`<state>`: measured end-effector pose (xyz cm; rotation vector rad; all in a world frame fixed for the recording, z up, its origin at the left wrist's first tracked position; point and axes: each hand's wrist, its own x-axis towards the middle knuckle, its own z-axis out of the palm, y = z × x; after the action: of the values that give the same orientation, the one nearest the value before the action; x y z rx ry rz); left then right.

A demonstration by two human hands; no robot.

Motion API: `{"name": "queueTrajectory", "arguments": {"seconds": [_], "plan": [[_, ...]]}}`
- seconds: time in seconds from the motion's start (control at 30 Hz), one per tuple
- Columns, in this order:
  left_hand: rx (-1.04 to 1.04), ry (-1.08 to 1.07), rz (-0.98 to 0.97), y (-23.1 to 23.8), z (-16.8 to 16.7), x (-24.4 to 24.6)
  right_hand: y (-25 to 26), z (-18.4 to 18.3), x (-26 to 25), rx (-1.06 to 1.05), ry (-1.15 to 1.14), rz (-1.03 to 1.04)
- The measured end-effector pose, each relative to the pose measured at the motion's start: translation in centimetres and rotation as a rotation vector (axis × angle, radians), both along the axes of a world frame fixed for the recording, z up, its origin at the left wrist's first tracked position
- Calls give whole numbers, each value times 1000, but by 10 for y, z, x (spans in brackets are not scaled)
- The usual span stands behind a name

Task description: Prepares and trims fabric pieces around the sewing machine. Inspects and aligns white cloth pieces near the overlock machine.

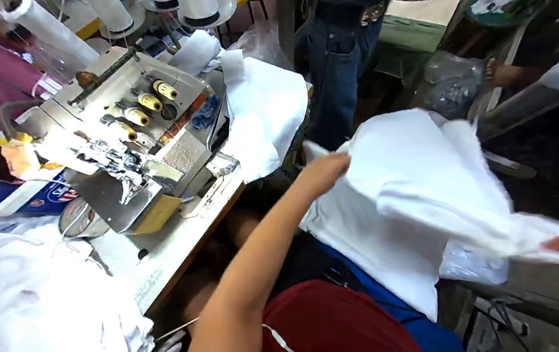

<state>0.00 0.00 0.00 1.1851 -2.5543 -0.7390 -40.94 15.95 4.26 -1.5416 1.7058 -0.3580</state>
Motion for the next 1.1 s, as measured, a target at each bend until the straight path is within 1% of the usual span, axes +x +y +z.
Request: {"name": "queueTrajectory", "arguments": {"seconds": [0.03, 0.07, 0.1, 0.13, 0.17, 0.2, 0.23, 0.27, 0.33, 0.4, 0.5, 0.53, 0.6, 0.7, 0.83, 0.9, 0.97, 1.03, 1.1], "plan": [[108, -107, 20, 13, -28, 6, 8, -36, 0, 114, -25, 91], [252, -242, 36, 26, -48, 14, 15, -71, 5, 222, -30, 150], [417, -391, 48, 40, -57, 21, 20, -102, 12, 347, -24, 213], [551, -509, 59, 52, -61, 28, 19, -124, 21, 478, -7, 291], [635, -575, 68, 62, -64, 37, 11, -136, 33, 562, 24, 351], [680, -587, 73, 69, -65, 49, 0, -139, 50, 574, 53, 362], [701, -563, 77, 76, -62, 63, -14, -137, 70, 526, 78, 352], [706, -517, 94, 83, -56, 78, -29, -131, 95, 434, 96, 346], [705, -411, 169, 102, -38, 110, -60, -109, 157, 171, 59, 372], [714, -311, 265, 124, -17, 137, -83, -94, 218, -184, -32, 472], [696, -79, 404, 159, 3, 168, -116, -95, 297, -813, -171, 534], [682, 18, 451, 169, 6, 175, -127, -97, 318, -966, -191, 533], [613, 207, 518, 183, 6, 183, -145, -101, 350, -1158, -173, 535], [476, 421, 572, 185, 0, 185, -165, -108, 380, -1290, -73, 562], [387, 550, 606, 153, 6, 177, -180, -114, 393, -1328, -61, 599], [391, 604, 678, 130, 14, 166, -178, -108, 391, -1291, -112, 584], [410, 655, 798, 107, 20, 153, -176, -99, 388, -1214, -213, 551], [410, 704, 886, 85, 21, 141, -175, -93, 385, -1168, -289, 521], [412, 746, 932, 66, 21, 130, -175, -90, 383, -1144, -335, 500]]}}
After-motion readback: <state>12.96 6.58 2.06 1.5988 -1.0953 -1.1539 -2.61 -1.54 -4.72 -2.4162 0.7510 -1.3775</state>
